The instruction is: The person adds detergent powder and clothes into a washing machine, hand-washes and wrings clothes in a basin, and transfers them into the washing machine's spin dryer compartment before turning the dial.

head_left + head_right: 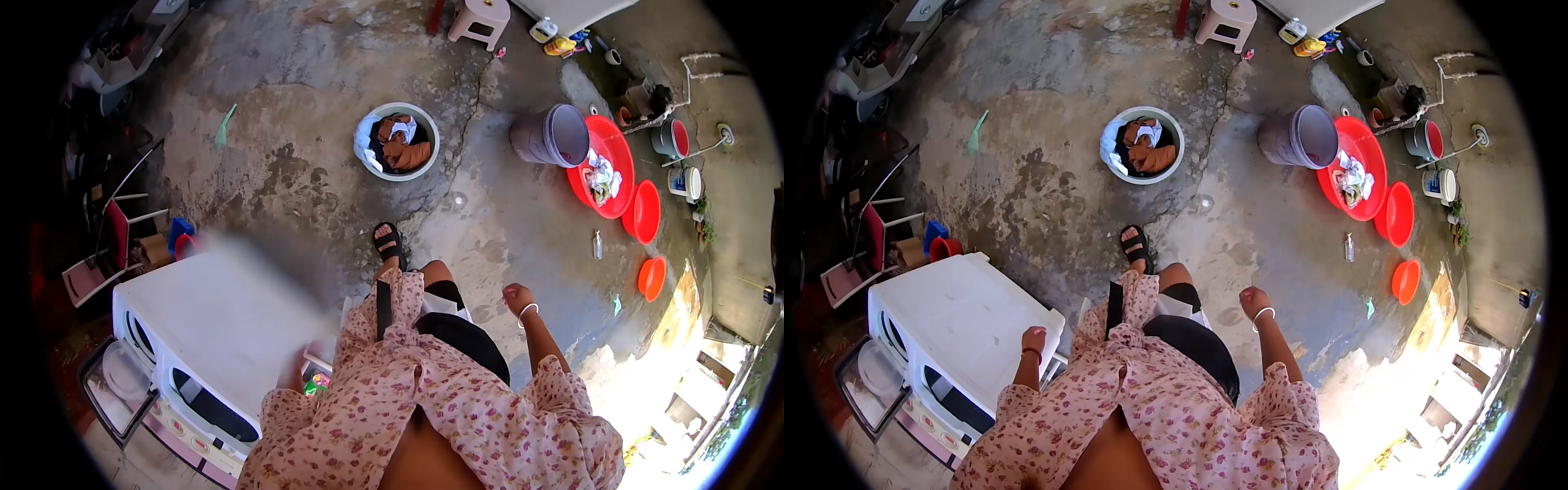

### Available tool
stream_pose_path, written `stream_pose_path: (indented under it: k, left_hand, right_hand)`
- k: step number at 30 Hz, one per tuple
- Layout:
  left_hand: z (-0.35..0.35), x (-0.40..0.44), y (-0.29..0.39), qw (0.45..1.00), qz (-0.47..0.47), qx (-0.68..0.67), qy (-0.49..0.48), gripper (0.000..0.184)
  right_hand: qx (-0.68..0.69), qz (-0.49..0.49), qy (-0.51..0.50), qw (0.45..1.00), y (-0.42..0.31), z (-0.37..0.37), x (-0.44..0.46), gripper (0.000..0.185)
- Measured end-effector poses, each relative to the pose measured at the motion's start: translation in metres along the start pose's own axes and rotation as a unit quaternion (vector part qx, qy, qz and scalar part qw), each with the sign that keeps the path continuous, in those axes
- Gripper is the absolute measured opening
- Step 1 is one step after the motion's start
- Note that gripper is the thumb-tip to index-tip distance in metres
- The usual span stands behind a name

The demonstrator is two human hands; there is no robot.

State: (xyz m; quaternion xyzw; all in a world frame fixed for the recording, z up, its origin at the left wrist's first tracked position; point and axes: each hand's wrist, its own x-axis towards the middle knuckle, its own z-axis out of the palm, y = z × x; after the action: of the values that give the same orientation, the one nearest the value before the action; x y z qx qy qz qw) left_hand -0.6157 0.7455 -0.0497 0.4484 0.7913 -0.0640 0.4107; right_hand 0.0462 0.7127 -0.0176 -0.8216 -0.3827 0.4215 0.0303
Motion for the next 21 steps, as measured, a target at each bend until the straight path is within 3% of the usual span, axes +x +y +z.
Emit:
stream_pose_path:
  k: [1, 3, 5, 8, 9, 12, 14, 16, 17, 19, 21]
  left_hand:
    - [-0.010, 0.006, 0.032, 0.998, 0.029, -0.057, 0.012, 0.017]
    - [-0.019, 0.017, 0.071, 0.989, -0.004, -0.146, 0.028, 0.018]
    - [-0.022, 0.019, 0.087, 0.990, 0.017, -0.143, 0.005, 0.019]
    - [-0.008, 0.001, 0.068, 0.998, -0.023, -0.059, 0.015, 0.017]
    - [0.003, -0.002, 0.034, 0.998, 0.053, 0.034, -0.004, 0.015]
    - [0.012, -0.055, 0.006, 0.982, -0.169, -0.070, -0.040, 0.015]
    - [0.019, -0.093, -0.004, 0.966, -0.251, -0.027, -0.061, 0.017]
    - [0.026, -0.125, -0.002, 0.961, -0.255, -0.004, -0.109, 0.017]
    - [0.021, -0.130, 0.031, 0.945, -0.293, 0.009, -0.148, 0.016]
    - [0.033, -0.149, 0.036, 0.941, -0.295, -0.052, -0.159, 0.017]
    - [0.072, -0.177, 0.010, 0.907, -0.384, -0.082, -0.153, 0.017]
  right_hand:
    - [-0.018, -0.004, 0.003, 1.000, -0.011, -0.002, 0.011, 0.019]
    - [-0.055, -0.016, 0.007, 0.998, -0.034, -0.008, 0.045, 0.019]
    - [-0.118, 0.002, -0.003, 0.993, -0.067, -0.009, 0.085, 0.019]
    - [-0.149, 0.021, -0.031, 0.988, -0.100, 0.014, 0.168, 0.020]
    - [-0.146, 0.007, -0.034, 0.989, -0.120, 0.023, 0.194, 0.021]
    - [-0.103, -0.002, -0.084, 0.991, -0.168, 0.062, 0.281, 0.024]
    - [-0.027, 0.002, -0.125, 0.992, -0.185, 0.094, 0.342, 0.026]
    - [0.011, -0.064, -0.116, 0.991, -0.158, 0.150, 0.413, 0.029]
    - [0.015, -0.072, -0.096, 0.993, -0.157, 0.164, 0.438, 0.031]
    - [0.018, -0.032, -0.074, 0.997, -0.153, 0.190, 0.486, 0.041]
    - [0.039, 0.025, -0.072, 0.996, -0.154, 0.208, 0.523, 0.052]
